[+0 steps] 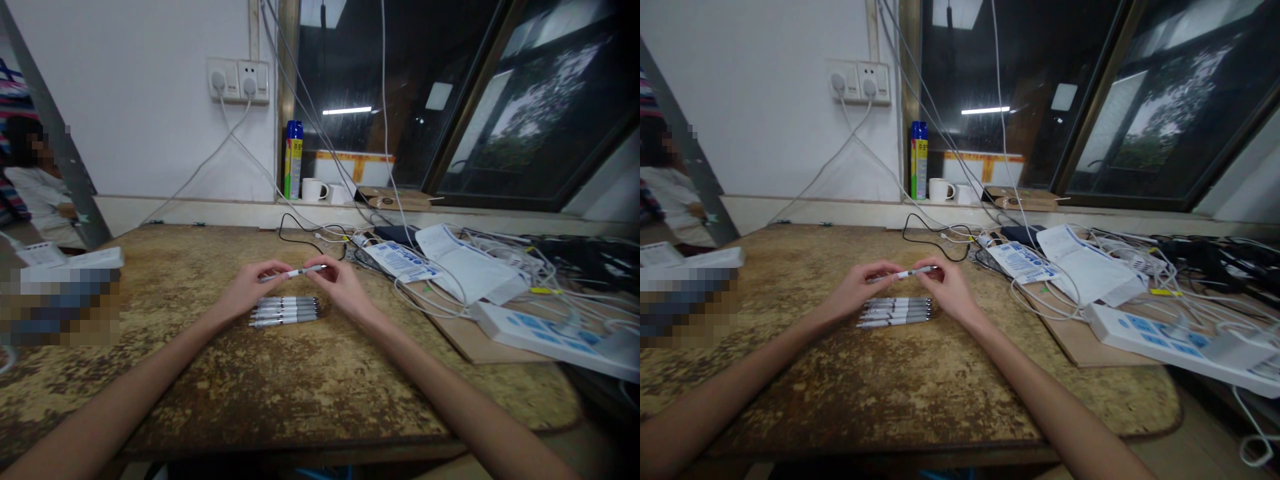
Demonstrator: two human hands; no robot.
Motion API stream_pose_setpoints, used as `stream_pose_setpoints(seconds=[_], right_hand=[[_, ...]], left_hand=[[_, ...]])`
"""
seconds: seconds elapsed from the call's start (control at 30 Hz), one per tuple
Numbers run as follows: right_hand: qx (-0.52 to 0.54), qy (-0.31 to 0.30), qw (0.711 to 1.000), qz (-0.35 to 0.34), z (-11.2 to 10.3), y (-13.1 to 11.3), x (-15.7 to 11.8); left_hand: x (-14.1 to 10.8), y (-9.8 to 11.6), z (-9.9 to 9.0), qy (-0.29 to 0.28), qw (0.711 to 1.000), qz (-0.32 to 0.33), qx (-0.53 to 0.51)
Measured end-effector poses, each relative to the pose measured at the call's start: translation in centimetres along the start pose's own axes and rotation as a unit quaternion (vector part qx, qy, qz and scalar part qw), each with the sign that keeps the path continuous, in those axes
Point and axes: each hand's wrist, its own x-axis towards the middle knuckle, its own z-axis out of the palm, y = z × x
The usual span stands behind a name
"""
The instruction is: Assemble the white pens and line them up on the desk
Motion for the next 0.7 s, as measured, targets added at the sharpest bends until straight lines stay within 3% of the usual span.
stream_pose_setpoints(seconds=[0.4, 0.5, 0.7], right_hand=[[0.006, -0.036, 0.998, 0.055, 0.15, 0.1, -0.48], [-0.04, -0.035, 0.996, 0.067, -0.01, 0.13, -0.59], [-0.09, -0.02, 0.996, 0.014, -0.33, -0.12, -0.51]], left_hand=[[-0.13, -0.52, 0.25, 0.005, 1.0, 0.006, 0.009], [-0.16, -0.42, 0.27, -0.002, 1.0, 0.004, 0.022], [-0.16, -0.46, 0.28, 0.009, 1.0, 0.003, 0.015]])
